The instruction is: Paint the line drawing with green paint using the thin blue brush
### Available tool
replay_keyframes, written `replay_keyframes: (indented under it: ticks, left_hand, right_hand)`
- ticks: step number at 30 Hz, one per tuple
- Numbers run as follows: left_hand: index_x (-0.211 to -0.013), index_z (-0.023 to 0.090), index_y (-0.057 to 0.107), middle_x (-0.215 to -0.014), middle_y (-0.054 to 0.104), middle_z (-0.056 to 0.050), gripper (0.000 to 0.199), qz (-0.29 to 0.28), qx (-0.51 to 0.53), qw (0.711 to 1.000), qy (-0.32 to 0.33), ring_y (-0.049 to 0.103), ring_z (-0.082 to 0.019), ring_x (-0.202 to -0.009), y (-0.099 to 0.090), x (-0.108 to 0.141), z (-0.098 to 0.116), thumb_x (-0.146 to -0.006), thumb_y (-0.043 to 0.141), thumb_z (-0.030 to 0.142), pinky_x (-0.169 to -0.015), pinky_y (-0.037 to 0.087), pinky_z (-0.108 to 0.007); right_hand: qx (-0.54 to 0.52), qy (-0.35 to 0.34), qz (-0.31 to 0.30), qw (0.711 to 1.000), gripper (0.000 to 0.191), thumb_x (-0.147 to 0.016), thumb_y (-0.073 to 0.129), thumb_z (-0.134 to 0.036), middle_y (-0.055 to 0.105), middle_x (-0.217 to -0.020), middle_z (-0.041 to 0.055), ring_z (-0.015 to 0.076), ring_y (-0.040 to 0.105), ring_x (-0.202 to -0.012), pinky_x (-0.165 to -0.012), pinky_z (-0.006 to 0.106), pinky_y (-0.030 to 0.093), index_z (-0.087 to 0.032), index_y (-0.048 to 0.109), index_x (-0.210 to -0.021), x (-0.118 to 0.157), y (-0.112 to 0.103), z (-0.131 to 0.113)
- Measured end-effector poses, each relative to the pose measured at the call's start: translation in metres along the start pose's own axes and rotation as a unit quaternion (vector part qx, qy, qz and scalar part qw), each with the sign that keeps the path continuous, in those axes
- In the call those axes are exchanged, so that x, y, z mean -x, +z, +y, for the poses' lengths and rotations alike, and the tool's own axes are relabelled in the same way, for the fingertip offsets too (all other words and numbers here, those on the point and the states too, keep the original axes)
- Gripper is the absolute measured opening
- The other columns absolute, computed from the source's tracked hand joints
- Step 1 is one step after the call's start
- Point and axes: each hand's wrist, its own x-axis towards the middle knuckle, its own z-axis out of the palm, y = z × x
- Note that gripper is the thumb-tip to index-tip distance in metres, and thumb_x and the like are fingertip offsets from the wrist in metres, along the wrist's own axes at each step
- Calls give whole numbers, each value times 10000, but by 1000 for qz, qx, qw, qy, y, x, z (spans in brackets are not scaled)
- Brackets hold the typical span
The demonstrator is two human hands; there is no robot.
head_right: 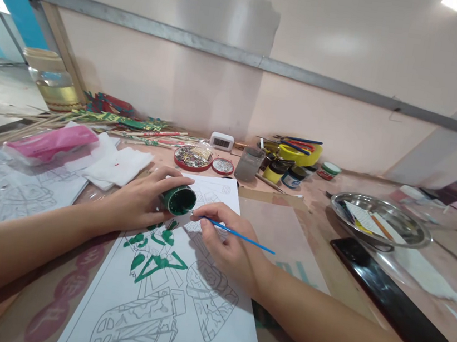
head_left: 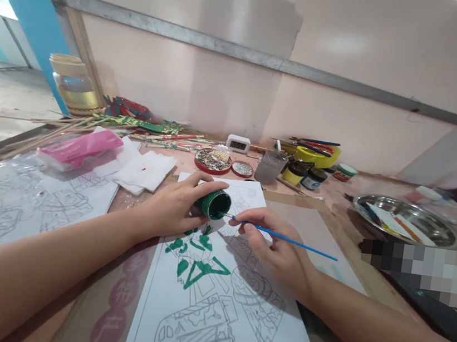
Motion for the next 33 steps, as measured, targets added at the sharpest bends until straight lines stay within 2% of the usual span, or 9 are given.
replay_keyframes:
  ticks: [14, 16, 19, 23, 27, 33]
  left_hand:
    - [-1506, 321, 385, -1405, 488, -113, 694, 1, -6, 1000, 3, 620, -327, -1193, 0, 0, 0, -879, 678, 266, -1010, 529, -513]
    - [-1509, 319, 371, -1430, 485, -110, 692, 6, -3, 1000, 13, 617, -315, -1203, 1, 0, -1, -888, 671, 265, -1023, 524, -495]
    - [-1504, 299, 373, -1444, 491, -112, 682, 14, 1, 1000, 20, 600, -315, -1238, 2, 0, -1, -889, 665, 260, -1055, 505, -490]
    - [-1500, 274, 386, -1435, 498, -118, 684, 8, 6, 1000, 5, 594, -329, -1251, 1, -1, 2, -880, 674, 265, -1070, 492, -505]
    - [-1501, 275, 387, -1425, 502, -120, 692, 0, 9, 1000, -1, 608, -326, -1234, 0, -2, 4, -871, 672, 254, -1055, 500, -492]
    - [-1500, 291, 376, -1432, 498, -105, 694, 3, 2, 1000, 2, 614, -308, -1225, 2, -2, 4, -872, 669, 249, -1046, 502, -460]
  right_hand:
    - [-6, -3, 6, 1000, 188, -965, 529, -195, 760, -971, 19, 155, 709, -837, -723, 260, 561, -232, 697, -1039, 1, 0, 1]
    - [-26, -30, 3, 999, 228, -964, 511, -175, 769, -990, 26, 155, 713, -841, -739, 269, 577, -230, 696, -1085, 4, -3, -1]
    - [-58, -105, -38, 992, 309, -956, 460, -129, 782, -1044, 51, 163, 730, -877, -795, 301, 602, -219, 704, -1123, 8, -7, -7]
    - [-44, -155, -67, 985, 253, -902, 534, -76, 793, -974, 53, 183, 760, -913, -811, 307, 615, -219, 709, -1015, 9, -7, -17]
    - [-45, -145, -102, 983, 213, -867, 561, -55, 770, -875, 46, 169, 751, -822, -723, 276, 607, -211, 685, -940, 10, -4, -20]
    - [-58, -128, -129, 982, 217, -791, 515, -35, 689, -731, 21, 143, 652, -648, -578, 251, 535, -206, 642, -833, 11, -4, -20]
